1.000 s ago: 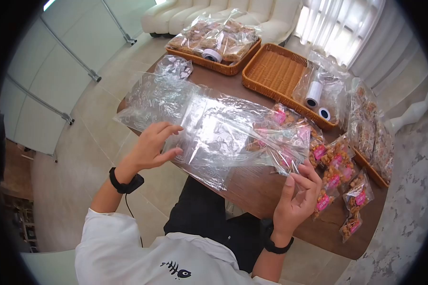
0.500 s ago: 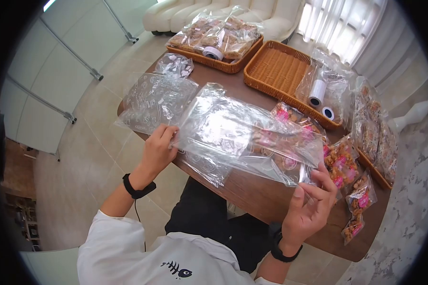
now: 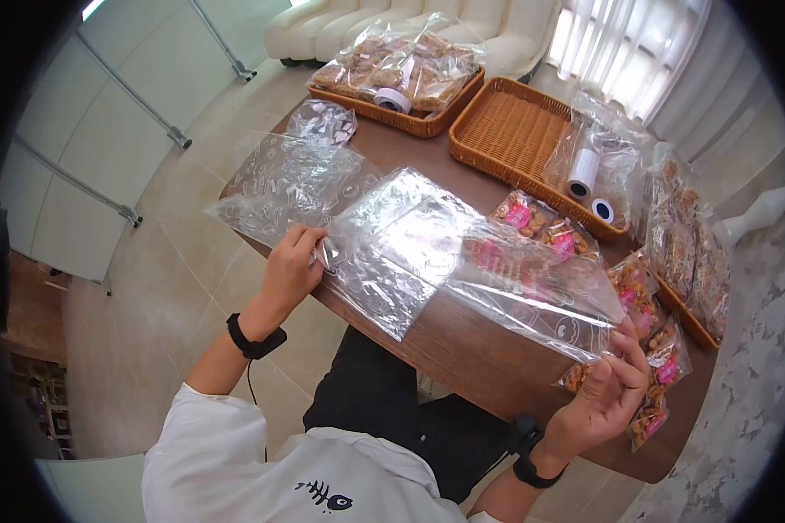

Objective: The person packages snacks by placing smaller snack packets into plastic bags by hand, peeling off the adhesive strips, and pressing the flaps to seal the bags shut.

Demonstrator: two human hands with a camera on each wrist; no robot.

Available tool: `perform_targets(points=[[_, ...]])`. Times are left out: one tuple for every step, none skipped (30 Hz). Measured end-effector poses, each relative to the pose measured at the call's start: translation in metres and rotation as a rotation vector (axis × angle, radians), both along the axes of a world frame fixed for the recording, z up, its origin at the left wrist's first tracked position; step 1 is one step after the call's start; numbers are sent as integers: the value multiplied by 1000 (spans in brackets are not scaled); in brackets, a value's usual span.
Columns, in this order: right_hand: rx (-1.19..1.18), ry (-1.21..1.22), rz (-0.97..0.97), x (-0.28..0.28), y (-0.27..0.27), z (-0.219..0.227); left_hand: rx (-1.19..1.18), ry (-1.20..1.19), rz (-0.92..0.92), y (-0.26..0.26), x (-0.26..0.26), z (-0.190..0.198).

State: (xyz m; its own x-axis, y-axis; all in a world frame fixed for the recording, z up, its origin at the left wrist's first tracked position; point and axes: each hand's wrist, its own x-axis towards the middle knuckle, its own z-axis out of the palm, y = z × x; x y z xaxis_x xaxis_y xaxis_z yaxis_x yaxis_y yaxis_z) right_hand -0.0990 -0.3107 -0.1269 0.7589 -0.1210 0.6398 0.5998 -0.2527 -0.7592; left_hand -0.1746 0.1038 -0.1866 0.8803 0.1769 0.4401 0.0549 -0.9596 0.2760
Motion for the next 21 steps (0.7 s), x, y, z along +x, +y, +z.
perform_targets(points=[[0, 3, 0, 0, -3, 0, -14, -17, -23, 0, -1, -1], [-14, -17, -69, 1, -6, 3, -15, -16, -21, 1, 0, 0], [-29, -39, -137, 2, -9, 5, -21, -15, 6, 2, 2, 1], [-31, -41, -133, 4, -15, 10, -27, -16, 34, 3, 3, 1], [32, -34, -210, 6, -23, 15, -28, -20, 34, 5, 6, 2], [96, -25, -288, 7, -29, 18, -68, -35, 52, 9, 6, 3], [96, -25, -290, 5, -33, 18, -108, -48, 72, 12, 7, 4], [126, -56, -296, 3, -37, 18, -108, -47, 70, 14, 8, 7], [156, -87, -301, 1, -40, 17, -77, -90, 80, 16, 10, 13], [155, -86, -303, 0, -40, 17, -46, -131, 89, 17, 11, 20], [169, -94, -285, -3, -40, 17, -46, -130, 87, 19, 12, 25], [184, -101, -267, -5, -39, 17, -74, -143, 106, 21, 11, 32], [185, -99, -268, -6, -39, 17, -102, -156, 125, 24, 10, 40], [183, -78, -266, -8, -38, 17, -121, -110, 168, 30, 7, 52], [185, -57, -263, -10, -38, 16, -114, -108, 168, 36, 6, 64], [192, -55, -261, -10, -37, 14, -57, -137, 190, 43, 5, 76], [189, -56, -249, -10, -38, 12, 0, -166, 212, 50, 4, 87], [186, -57, -237, -10, -38, 10, 43, -185, 252, 59, 3, 97], [192, -57, -234, -10, -36, 10, 49, -186, 255, 68, 5, 108], [182, -49, -237, -10, -35, 10, 76, -198, 296, 77, 7, 119], [171, -42, -240, -10, -34, 10, 101, -210, 337, 87, 10, 128]])
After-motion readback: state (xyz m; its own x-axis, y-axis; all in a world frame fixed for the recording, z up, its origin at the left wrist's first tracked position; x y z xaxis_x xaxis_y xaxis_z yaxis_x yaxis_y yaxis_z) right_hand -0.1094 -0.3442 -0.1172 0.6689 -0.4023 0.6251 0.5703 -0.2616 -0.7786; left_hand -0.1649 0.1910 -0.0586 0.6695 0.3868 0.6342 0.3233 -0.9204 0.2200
